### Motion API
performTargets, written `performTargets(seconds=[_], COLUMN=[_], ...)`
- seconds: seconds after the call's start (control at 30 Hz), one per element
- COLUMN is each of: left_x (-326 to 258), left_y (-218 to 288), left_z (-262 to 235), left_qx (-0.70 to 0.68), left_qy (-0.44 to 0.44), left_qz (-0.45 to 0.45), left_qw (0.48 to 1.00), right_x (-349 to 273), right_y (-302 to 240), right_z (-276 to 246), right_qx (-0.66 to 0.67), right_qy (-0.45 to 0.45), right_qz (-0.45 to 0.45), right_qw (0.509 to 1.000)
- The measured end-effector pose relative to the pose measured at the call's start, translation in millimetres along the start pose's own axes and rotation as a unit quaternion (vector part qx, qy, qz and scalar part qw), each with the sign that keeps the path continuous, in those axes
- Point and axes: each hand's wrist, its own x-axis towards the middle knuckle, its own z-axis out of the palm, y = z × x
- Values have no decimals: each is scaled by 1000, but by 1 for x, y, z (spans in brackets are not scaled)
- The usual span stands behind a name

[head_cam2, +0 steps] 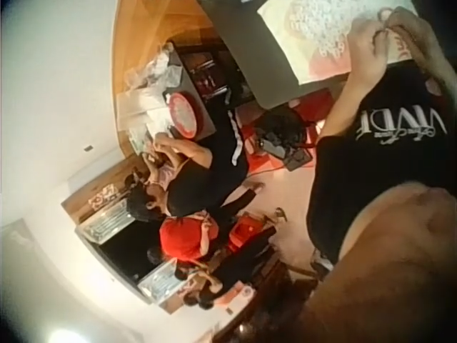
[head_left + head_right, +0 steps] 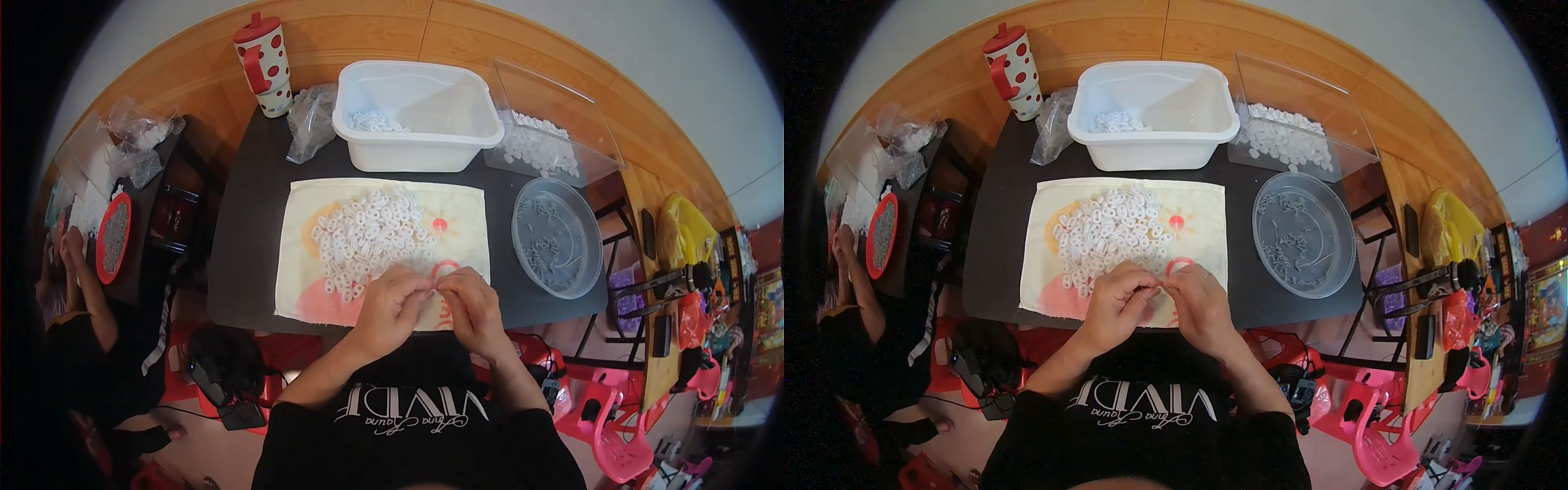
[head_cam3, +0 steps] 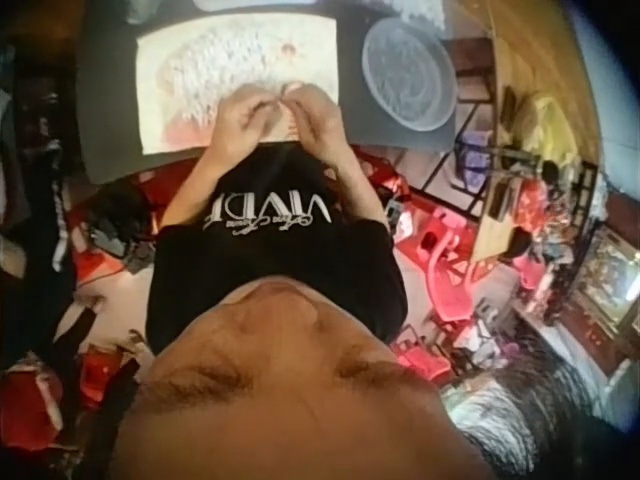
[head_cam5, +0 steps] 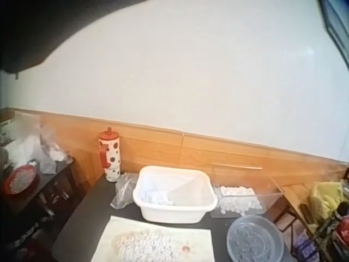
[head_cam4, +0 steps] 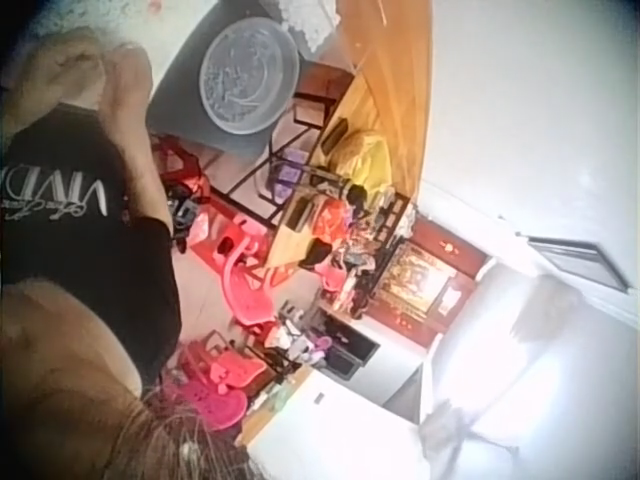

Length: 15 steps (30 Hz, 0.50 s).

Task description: Picking up small white rings from a pile on a mat and placing them into a separate container.

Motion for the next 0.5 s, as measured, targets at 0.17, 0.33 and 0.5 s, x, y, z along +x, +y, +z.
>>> performTargets(seconds=[0.17, 0.33, 0.5], left_x=[-6, -14, -15], left_y=[1, -4, -2], left_z=[6, 13, 10], left_qx=[-36, -64, -123], left_qy=[28, 54, 57], left_qz=[-30, -71, -103], left_qw=[999, 994, 985], right_x=[-2, -5, -6], right_y=[-3, -2, -4], right_z=[4, 10, 11], right_qx=[-28, -42, 30], right_qy=[-1, 3, 13], right_qz=[-15, -16, 40], right_qw=[1000, 999, 999])
